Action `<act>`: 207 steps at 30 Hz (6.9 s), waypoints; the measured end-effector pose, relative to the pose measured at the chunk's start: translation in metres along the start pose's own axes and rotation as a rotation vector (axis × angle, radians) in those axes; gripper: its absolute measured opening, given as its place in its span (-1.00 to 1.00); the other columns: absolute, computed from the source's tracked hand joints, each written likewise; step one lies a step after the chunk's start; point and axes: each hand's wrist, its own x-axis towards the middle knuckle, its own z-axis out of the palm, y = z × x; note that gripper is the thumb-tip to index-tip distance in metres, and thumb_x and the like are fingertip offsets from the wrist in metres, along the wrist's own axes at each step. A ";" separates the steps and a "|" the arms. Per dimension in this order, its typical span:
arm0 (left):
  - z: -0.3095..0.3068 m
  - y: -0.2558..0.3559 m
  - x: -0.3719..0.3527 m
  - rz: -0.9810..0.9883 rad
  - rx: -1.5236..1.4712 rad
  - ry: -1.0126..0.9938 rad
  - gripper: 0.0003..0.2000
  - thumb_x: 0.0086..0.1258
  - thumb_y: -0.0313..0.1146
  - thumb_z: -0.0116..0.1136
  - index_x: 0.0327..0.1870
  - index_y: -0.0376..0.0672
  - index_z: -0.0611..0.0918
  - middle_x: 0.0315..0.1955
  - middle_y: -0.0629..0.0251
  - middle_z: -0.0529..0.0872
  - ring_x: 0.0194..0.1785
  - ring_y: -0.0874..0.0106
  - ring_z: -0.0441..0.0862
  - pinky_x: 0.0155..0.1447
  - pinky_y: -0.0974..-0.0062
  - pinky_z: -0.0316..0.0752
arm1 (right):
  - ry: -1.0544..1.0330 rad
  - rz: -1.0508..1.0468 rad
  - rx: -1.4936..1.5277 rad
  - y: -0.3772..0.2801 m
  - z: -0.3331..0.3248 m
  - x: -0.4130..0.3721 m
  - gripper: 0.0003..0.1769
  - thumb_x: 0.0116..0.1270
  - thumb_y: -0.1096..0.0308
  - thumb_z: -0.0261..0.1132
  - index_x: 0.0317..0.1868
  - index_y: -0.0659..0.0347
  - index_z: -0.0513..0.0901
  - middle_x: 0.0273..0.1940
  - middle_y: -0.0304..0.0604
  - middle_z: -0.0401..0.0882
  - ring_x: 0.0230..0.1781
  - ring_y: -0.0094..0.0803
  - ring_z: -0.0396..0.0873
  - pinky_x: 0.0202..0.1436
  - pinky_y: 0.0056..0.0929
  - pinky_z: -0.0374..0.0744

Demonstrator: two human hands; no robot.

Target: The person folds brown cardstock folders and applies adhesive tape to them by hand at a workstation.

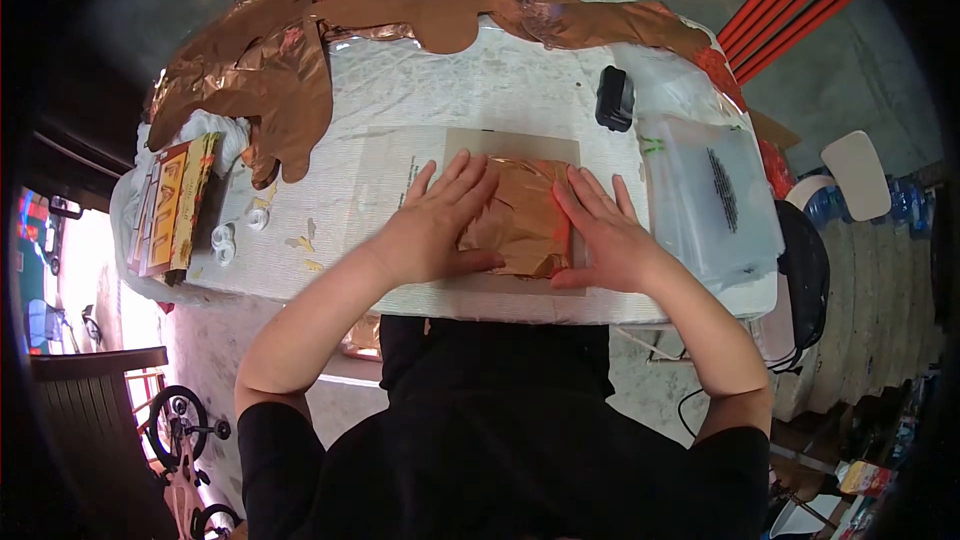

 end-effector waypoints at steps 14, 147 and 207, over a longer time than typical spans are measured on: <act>0.006 0.003 0.008 0.014 0.065 0.003 -0.06 0.14 0.09 0.35 0.49 -0.13 0.18 0.51 0.07 0.10 0.60 0.15 -0.10 0.56 0.00 -0.17 | 0.034 0.034 0.134 0.014 -0.007 -0.004 0.33 -0.13 -0.03 0.59 0.55 0.18 -0.03 0.57 0.05 -0.14 0.60 -0.12 -0.20 0.58 0.03 -0.27; 0.021 0.066 0.019 0.473 0.420 0.123 -0.83 0.10 -0.40 0.15 -0.28 -0.17 0.56 -0.27 0.25 0.56 -0.15 0.30 0.58 -0.27 0.44 0.62 | 0.079 -0.049 -0.036 0.031 0.012 0.000 0.32 -0.04 -0.22 0.48 0.55 0.23 -0.08 0.57 0.04 -0.17 0.61 -0.16 -0.27 0.58 0.10 -0.29; 0.023 0.022 -0.004 0.464 -0.166 0.036 -0.63 0.34 -0.32 0.19 0.17 -0.11 0.58 0.28 0.14 0.49 0.44 0.12 0.31 0.52 0.07 0.10 | -0.024 -0.013 -0.059 0.014 -0.001 0.004 0.31 0.00 -0.22 0.46 0.53 0.31 -0.08 0.57 0.13 -0.24 0.61 -0.12 -0.29 0.59 0.01 -0.28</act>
